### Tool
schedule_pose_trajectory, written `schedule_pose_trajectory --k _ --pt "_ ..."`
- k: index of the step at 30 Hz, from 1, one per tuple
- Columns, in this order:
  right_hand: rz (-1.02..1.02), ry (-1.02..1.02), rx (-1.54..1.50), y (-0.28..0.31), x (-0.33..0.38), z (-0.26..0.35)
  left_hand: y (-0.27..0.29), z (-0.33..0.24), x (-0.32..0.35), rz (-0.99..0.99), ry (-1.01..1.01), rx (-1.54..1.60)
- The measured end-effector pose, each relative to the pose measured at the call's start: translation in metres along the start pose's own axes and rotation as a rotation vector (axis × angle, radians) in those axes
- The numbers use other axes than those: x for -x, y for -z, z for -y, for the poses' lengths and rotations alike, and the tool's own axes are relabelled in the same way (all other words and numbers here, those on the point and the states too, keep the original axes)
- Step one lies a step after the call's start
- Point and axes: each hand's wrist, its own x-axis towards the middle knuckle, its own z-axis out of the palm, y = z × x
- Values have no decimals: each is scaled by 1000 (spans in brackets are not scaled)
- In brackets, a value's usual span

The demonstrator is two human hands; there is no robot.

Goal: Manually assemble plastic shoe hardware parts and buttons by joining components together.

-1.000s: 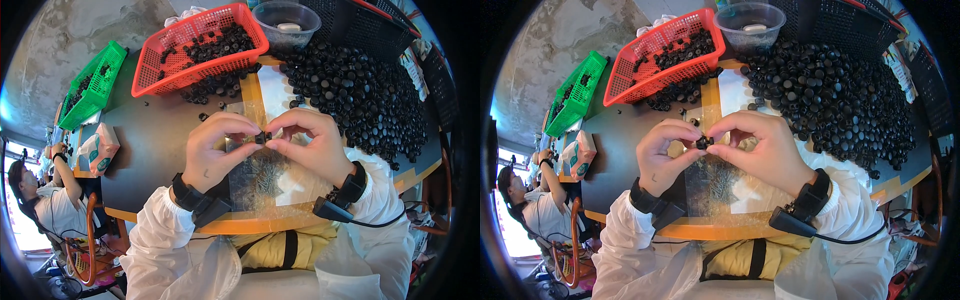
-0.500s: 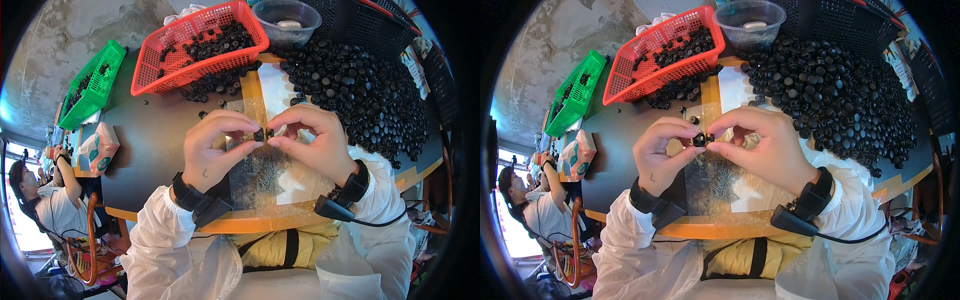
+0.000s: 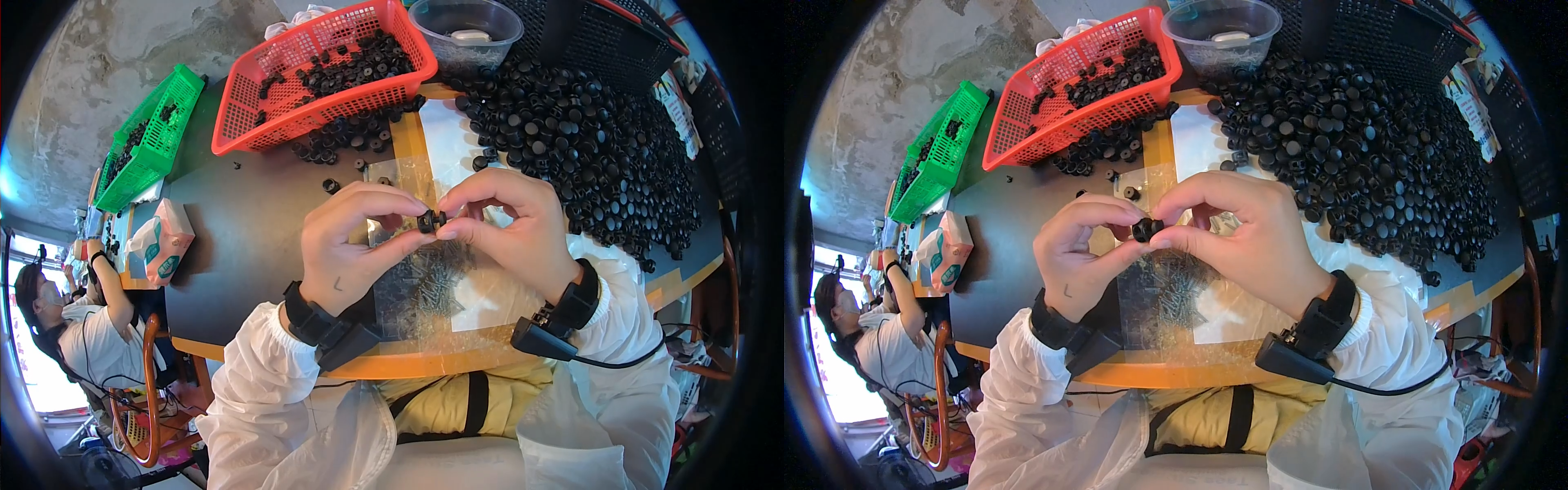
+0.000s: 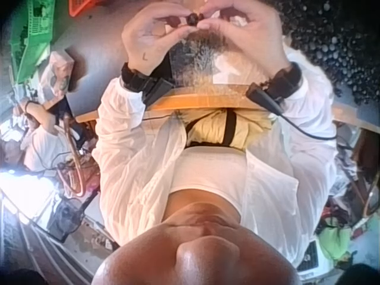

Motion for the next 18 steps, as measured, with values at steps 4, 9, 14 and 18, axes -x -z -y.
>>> schedule_pose_trajectory --k 4,9,14,18 --pt "3 35 22 2 -1 0 2 -2 2 61 35 6" --pt "8 38 -28 0 0 -3 2 -2 3 46 57 -4" --pt "14 20 -94 -3 0 -2 4 -1 3 44 45 1" --pt "23 63 -43 0 1 -4 3 -3 2 47 36 11"
